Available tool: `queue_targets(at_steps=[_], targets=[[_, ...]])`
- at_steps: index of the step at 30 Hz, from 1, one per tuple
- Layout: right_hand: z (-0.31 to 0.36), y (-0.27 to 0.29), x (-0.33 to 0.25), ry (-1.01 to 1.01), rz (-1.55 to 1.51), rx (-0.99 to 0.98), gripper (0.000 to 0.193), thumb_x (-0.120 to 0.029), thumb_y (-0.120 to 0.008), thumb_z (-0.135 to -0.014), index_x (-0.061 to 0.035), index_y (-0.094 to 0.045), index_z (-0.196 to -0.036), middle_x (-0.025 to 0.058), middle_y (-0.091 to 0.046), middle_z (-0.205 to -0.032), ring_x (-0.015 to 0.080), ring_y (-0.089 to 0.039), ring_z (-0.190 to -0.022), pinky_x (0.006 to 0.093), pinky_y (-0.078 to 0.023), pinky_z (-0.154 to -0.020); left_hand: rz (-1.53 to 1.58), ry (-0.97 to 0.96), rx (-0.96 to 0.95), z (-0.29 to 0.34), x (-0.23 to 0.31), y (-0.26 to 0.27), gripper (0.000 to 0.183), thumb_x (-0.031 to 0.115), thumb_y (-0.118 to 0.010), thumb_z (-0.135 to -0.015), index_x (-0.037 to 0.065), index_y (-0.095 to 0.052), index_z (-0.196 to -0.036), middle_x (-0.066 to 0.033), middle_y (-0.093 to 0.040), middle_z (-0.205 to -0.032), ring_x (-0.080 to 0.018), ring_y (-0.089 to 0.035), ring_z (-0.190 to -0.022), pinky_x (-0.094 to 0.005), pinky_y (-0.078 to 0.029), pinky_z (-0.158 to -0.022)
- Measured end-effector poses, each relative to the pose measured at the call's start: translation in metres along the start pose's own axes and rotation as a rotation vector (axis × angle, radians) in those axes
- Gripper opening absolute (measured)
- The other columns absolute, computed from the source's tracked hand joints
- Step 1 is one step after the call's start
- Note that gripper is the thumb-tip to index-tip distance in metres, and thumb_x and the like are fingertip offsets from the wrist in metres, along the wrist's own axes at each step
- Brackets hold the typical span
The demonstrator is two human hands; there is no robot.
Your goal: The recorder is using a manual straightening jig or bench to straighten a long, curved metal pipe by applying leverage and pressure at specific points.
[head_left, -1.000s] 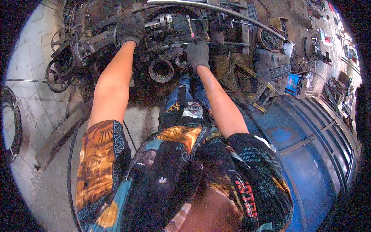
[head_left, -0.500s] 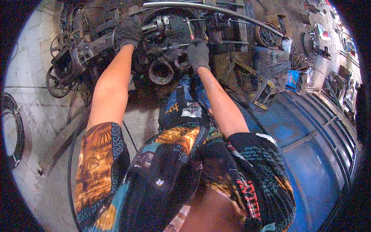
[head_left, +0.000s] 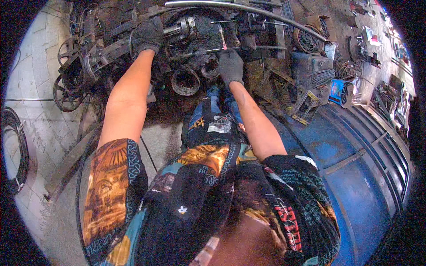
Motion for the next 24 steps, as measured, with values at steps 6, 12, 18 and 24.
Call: queue_targets(at_steps=[6,12,18,24], targets=[[-0.004,0.020,-0.027,-0.069,-0.026,0.036,0.040,-0.038,-0.049,-0.100,-0.0038,-0.068,-0.098,0.0278,-0.067,-0.102,0.0482,-0.062,-0.101,0.0555,-0.049,-0.083,0.146,0.090,-0.109,0.000,-0.002,0.000,0.043,0.035,-0.040,-0.103,0.008,-0.063,-0.127,-0.0267,-0.052,-0.142,-0.0423,-0.056,-0.124,-0.0511,-0.049,-0.100],[-0.015,0.010,-0.006,0.005,-0.039,0.007,0.038,-0.037,-0.050,-0.100,-0.0029,-0.068,-0.098,0.0284,-0.067,-0.102,0.0481,-0.063,-0.100,0.0545,-0.050,-0.083,0.066,-0.038,0.031,-0.002,0.001,-0.008,0.039,0.035,-0.038,-0.103,0.011,-0.068,-0.100,-0.0191,-0.071,-0.097,-0.0389,-0.069,-0.089,-0.0546,-0.054,-0.075],[-0.004,0.012,-0.003,-0.035,-0.088,0.070,0.036,-0.034,-0.052,-0.098,-0.0020,-0.069,-0.101,0.0284,-0.068,-0.103,0.0476,-0.063,-0.101,0.0533,-0.051,-0.085,0.088,0.075,-0.121,0.002,-0.003,-0.002,0.038,0.038,-0.040,-0.102,0.012,-0.067,-0.110,-0.0214,-0.068,-0.116,-0.0400,-0.068,-0.099,-0.0550,-0.054,-0.080],[-0.018,0.019,-0.015,-0.029,-0.089,0.005,0.036,-0.032,-0.051,-0.098,-0.0020,-0.070,-0.103,0.0276,-0.068,-0.104,0.0482,-0.063,-0.101,0.0535,-0.051,-0.085,0.038,0.018,-0.074,0.002,0.016,0.037,0.039,0.033,-0.043,-0.101,0.007,-0.069,-0.114,-0.0239,-0.066,-0.117,-0.0410,-0.067,-0.100,-0.0529,-0.053,-0.086]])
Point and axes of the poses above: each hand's wrist, its own z-axis away from the middle knuckle, its own y-axis out of the back of the hand, x = y × z, the point moved 4 cm from there along -z, towards the middle knuckle
